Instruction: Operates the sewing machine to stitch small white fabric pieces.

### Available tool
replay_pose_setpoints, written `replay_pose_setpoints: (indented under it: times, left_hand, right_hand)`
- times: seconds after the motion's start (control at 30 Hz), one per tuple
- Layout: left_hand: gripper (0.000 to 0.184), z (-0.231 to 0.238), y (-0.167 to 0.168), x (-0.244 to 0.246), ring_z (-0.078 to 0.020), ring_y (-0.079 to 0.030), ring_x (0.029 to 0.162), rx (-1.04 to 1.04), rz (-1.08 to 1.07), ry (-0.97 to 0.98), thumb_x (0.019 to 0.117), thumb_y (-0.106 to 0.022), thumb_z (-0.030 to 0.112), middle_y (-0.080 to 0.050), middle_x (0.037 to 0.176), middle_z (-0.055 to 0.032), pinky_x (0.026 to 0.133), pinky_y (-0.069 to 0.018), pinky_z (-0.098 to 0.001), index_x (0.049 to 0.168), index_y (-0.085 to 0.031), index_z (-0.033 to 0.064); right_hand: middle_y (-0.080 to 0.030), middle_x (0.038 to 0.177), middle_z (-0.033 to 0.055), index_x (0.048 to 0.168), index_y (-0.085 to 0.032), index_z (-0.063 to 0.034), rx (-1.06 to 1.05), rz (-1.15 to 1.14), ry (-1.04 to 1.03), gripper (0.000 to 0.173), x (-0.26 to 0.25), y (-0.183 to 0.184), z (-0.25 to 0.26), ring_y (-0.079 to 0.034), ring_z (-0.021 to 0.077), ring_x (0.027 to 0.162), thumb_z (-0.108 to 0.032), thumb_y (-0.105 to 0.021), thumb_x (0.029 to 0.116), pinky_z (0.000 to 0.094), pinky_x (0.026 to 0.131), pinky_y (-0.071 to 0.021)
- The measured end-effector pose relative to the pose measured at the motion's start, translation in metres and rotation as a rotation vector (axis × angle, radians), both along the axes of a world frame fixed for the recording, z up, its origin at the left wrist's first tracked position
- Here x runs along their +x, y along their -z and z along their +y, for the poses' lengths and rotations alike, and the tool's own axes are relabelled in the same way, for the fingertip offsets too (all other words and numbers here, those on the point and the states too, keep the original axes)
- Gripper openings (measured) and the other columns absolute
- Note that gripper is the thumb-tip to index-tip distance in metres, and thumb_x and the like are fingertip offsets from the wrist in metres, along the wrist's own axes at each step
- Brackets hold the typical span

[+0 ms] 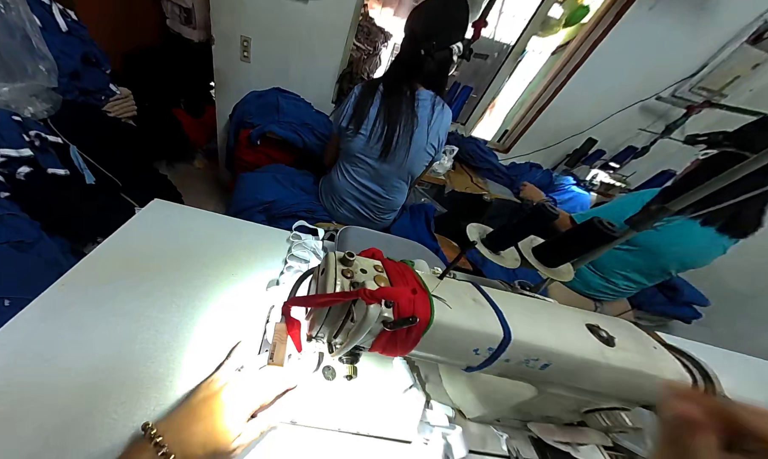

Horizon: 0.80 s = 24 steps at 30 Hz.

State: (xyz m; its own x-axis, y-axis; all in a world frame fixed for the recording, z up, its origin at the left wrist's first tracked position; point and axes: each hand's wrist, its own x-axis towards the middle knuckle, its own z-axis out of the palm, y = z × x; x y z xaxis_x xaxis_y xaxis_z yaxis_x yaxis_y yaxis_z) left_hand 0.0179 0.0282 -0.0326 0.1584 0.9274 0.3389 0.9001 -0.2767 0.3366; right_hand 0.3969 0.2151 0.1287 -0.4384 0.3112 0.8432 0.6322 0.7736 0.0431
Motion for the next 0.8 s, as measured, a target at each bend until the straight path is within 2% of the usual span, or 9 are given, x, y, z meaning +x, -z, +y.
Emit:
replay_pose_setpoints:
  times: [0.03, 0.13, 0.17, 0.27, 0.33, 0.4, 0.53, 0.7, 0.8]
  left_hand:
    - [0.045, 0.000, -0.001, -0.002, -0.0132, -0.054, 0.134, -0.016, 0.001, 0.006, 0.1044, -0.041, 0.041, -0.061, 0.141, 0.0063, 0.117, -0.0330, -0.0529, 0.144, -0.057, 0.0270]
    - [0.046, 0.000, 0.000, -0.006, -0.0133, -0.057, 0.130, -0.061, 0.016, 0.024, 0.1045, -0.040, 0.043, -0.063, 0.138, 0.0060, 0.116, -0.0343, -0.0560, 0.144, -0.057, 0.0277]
    - [0.046, 0.001, -0.001, -0.007, -0.0139, -0.058, 0.130, -0.064, 0.025, 0.029, 0.1043, -0.039, 0.043, -0.064, 0.137, 0.0057, 0.116, -0.0327, -0.0580, 0.144, -0.057, 0.0276]
    - [0.044, 0.003, -0.003, -0.008, -0.0133, -0.058, 0.129, -0.022, 0.031, 0.023, 0.1050, -0.039, 0.044, -0.064, 0.137, 0.0067, 0.110, -0.0432, -0.0509, 0.140, -0.060, 0.0274]
    - [0.043, 0.003, -0.003, -0.008, -0.0131, -0.056, 0.132, -0.046, -0.013, 0.017, 0.1062, -0.039, 0.045, -0.063, 0.138, 0.0068, 0.114, -0.0379, -0.0526, 0.140, -0.060, 0.0276]
    - [0.043, 0.002, 0.000, -0.008, -0.0140, -0.054, 0.135, -0.063, -0.064, -0.003, 0.1062, -0.040, 0.044, -0.065, 0.137, 0.0072, 0.118, -0.0314, -0.0577, 0.141, -0.060, 0.0288]
    - [0.046, 0.003, 0.002, -0.007, -0.0158, -0.051, 0.140, -0.103, -0.042, -0.030, 0.1050, -0.038, 0.045, -0.065, 0.137, 0.0066, 0.121, -0.0245, -0.0583, 0.144, -0.058, 0.0297]
    - [0.047, 0.003, 0.008, -0.004, -0.0165, -0.045, 0.145, -0.063, -0.003, -0.084, 0.1064, -0.034, 0.048, -0.064, 0.140, 0.0096, 0.123, -0.0216, -0.0564, 0.142, -0.061, 0.0327]
    - [0.048, 0.004, 0.009, -0.003, -0.0153, -0.046, 0.144, -0.049, 0.005, -0.110, 0.1059, -0.034, 0.049, -0.063, 0.141, 0.0107, 0.122, -0.0240, -0.0568, 0.141, -0.062, 0.0335]
  right_hand:
    - [-0.067, 0.089, 0.0137, 0.099, -0.066, -0.0011, -0.100, -0.134, -0.193, 0.021, -0.024, 0.014, -0.026, -0.066, 0.0193, 0.089, -0.016, -0.053, 0.1051, 0.0293, 0.083, -0.0538]
    - [-0.074, 0.103, 0.0117, 0.100, -0.075, -0.0067, -0.278, -0.512, -0.557, 0.015, -0.110, 0.074, -0.063, -0.069, 0.0274, 0.108, -0.014, -0.061, 0.0996, 0.0427, 0.097, -0.0551]
    - [-0.074, 0.102, 0.0094, 0.096, -0.074, -0.0107, -0.232, -0.563, -0.581, 0.015, -0.133, 0.098, -0.060, -0.069, 0.0265, 0.110, -0.016, -0.060, 0.0969, 0.0431, 0.099, -0.0542]
    - [-0.072, 0.126, 0.0118, 0.119, -0.074, -0.0104, -0.467, -0.568, -0.520, 0.029, -0.167, 0.143, -0.050, -0.063, 0.0278, 0.127, -0.023, -0.059, 0.0979, 0.0487, 0.112, -0.0450]
    - [-0.065, 0.136, 0.0177, 0.130, -0.069, -0.0046, -0.846, -0.492, -0.459, 0.043, -0.173, 0.148, -0.051, -0.054, 0.0315, 0.136, -0.026, -0.062, 0.0934, 0.0472, 0.117, -0.0373]
    - [-0.064, 0.132, 0.0221, 0.127, -0.069, -0.0013, -0.948, -0.406, -0.417, 0.046, -0.173, 0.150, -0.056, -0.057, 0.0352, 0.129, -0.022, -0.068, 0.0864, 0.0469, 0.111, -0.0443]
    - [-0.071, 0.115, 0.0214, 0.110, -0.076, -0.0005, -0.754, -0.315, -0.438, 0.035, -0.170, 0.159, -0.062, -0.067, 0.0349, 0.109, -0.019, -0.071, 0.0816, 0.0444, 0.096, -0.0539]
    - [-0.073, 0.108, 0.0171, 0.105, -0.078, -0.0045, -0.657, -0.284, -0.430, 0.029, -0.175, 0.163, -0.063, -0.068, 0.0326, 0.104, -0.020, -0.069, 0.0830, 0.0435, 0.093, -0.0550]
    - [-0.075, 0.105, 0.0089, 0.104, -0.079, -0.0113, -0.542, -0.318, -0.428, 0.027, -0.176, 0.169, -0.058, -0.069, 0.0270, 0.104, -0.021, -0.063, 0.0859, 0.0428, 0.090, -0.0552]
